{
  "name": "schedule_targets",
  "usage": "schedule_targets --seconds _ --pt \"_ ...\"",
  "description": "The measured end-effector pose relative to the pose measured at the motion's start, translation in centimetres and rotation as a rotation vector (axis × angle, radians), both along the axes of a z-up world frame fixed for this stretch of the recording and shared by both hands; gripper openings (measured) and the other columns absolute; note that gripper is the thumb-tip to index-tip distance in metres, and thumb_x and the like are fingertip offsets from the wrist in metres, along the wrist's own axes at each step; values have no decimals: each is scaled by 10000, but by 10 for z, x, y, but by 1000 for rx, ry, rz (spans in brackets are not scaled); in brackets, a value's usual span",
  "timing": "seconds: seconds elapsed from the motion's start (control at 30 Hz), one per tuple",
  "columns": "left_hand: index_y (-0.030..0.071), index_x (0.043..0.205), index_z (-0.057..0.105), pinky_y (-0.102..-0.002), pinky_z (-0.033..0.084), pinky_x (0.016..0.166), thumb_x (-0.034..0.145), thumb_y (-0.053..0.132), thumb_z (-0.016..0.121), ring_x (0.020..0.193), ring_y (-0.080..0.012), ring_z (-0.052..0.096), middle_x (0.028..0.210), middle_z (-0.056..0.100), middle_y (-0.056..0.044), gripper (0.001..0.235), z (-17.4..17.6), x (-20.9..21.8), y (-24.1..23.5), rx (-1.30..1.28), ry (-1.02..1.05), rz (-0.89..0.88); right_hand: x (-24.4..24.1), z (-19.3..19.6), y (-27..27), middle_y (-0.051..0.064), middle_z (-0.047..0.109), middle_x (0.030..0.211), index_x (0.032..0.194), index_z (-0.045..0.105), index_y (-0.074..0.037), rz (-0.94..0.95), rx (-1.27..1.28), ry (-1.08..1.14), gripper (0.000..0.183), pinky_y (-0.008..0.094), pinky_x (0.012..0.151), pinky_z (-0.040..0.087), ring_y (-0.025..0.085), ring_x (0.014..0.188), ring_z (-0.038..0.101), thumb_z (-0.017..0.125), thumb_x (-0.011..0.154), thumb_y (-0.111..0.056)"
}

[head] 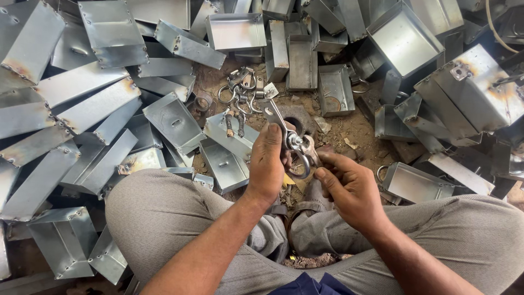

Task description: The person assembles metal hardware by fitting brackets and shackles together and tightening fasteners using a wrench and by hand.

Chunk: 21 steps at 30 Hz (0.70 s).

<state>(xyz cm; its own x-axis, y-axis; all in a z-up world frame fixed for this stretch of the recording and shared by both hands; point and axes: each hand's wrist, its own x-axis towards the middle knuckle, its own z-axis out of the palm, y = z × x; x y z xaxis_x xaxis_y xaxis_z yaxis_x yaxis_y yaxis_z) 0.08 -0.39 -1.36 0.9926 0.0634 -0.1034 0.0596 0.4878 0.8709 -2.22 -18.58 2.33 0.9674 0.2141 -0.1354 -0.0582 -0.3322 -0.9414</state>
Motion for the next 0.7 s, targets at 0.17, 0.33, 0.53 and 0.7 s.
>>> schedule_targets --seconds 0.17,0.33,0.53,0.7 --pt "101 1124 617 -186 398 595 1084 480 489 688 -25 450 813 487 71 402 2 -3 -3 78 -102 29 1 3 2 9 635 662 1282 662 5 -16 -42 15 360 229 463 451 60 549 565 670 952 -138" --pt "97 1138 607 -197 422 641 1086 486 507 739 -28 465 856 512 66 405 2 -3 -5 130 -172 38 1 9 2 18 604 787 1291 666 16 -12 -14 -2 362 224 461 453 51 552 560 662 957 -123" --pt "70 1201 601 -192 419 677 1078 462 550 780 -24 468 911 546 63 414 9 -6 -5 123 -221 33 -1 19 4 38 595 966 1342 653 14 18 -7 -50 395 218 448 455 39 559 551 651 957 -76" --pt "58 1252 607 -184 434 690 1056 458 577 805 -16 497 957 577 58 447 12 -5 -4 64 -218 14 -2 23 5 23 627 1078 1320 644 16 -10 -19 -68 396 216 436 451 40 548 543 648 929 -50"
